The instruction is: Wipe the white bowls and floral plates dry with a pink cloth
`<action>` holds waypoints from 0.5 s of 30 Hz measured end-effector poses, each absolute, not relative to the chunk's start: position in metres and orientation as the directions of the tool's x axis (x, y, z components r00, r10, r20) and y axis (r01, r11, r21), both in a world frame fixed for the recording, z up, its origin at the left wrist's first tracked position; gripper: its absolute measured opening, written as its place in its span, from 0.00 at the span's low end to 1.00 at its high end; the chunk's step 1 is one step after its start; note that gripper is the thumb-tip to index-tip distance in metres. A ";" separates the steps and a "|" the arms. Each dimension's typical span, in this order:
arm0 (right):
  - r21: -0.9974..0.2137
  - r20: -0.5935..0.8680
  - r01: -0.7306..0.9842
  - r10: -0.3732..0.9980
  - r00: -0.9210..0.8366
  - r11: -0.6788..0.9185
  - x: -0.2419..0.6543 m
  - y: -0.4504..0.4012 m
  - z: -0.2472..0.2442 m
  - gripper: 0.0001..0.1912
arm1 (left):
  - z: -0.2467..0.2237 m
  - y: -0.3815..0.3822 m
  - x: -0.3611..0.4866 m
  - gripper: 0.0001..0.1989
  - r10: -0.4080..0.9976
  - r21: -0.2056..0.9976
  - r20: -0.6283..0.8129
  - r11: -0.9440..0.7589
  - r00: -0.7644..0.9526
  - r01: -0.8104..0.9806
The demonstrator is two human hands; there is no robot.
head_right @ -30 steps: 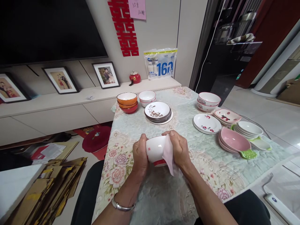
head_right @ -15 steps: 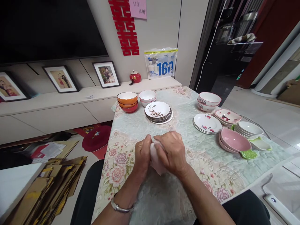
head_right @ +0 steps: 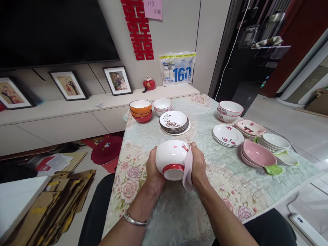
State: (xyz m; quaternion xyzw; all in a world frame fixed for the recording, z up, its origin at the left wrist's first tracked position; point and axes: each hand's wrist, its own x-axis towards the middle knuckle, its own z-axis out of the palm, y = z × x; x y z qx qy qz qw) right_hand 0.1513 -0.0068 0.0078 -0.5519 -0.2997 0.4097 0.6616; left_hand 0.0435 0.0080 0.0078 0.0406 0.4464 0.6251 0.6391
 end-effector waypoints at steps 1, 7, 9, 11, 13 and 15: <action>-0.985 0.013 -0.147 0.886 0.464 0.091 0.151 -0.008 0.007 0.21 | 0.009 0.007 0.043 0.15 0.827 0.656 -0.509 0.194 -0.238 -0.730; -0.853 0.468 0.366 0.855 0.223 0.371 0.160 -0.014 0.009 0.23 | 0.019 0.001 0.039 0.20 0.900 0.879 -0.322 0.170 -0.292 -0.445; -0.754 0.554 0.481 0.827 0.098 0.448 0.164 -0.017 0.011 0.22 | 0.018 0.000 0.038 0.20 0.929 0.914 -0.254 0.140 -0.270 -0.380; -0.710 0.576 0.510 0.817 0.025 0.485 0.169 -0.018 0.015 0.20 | 0.017 -0.001 0.037 0.21 0.948 0.930 -0.220 0.133 -0.230 -0.342; -0.753 0.541 0.469 0.840 0.041 0.462 0.173 -0.018 0.019 0.17 | 0.016 0.000 0.037 0.21 0.958 0.928 -0.228 0.158 -0.177 -0.338; -0.837 0.465 0.376 0.878 0.109 0.397 0.176 -0.017 0.023 0.15 | 0.016 0.001 0.037 0.21 0.954 0.906 -0.259 0.187 -0.150 -0.379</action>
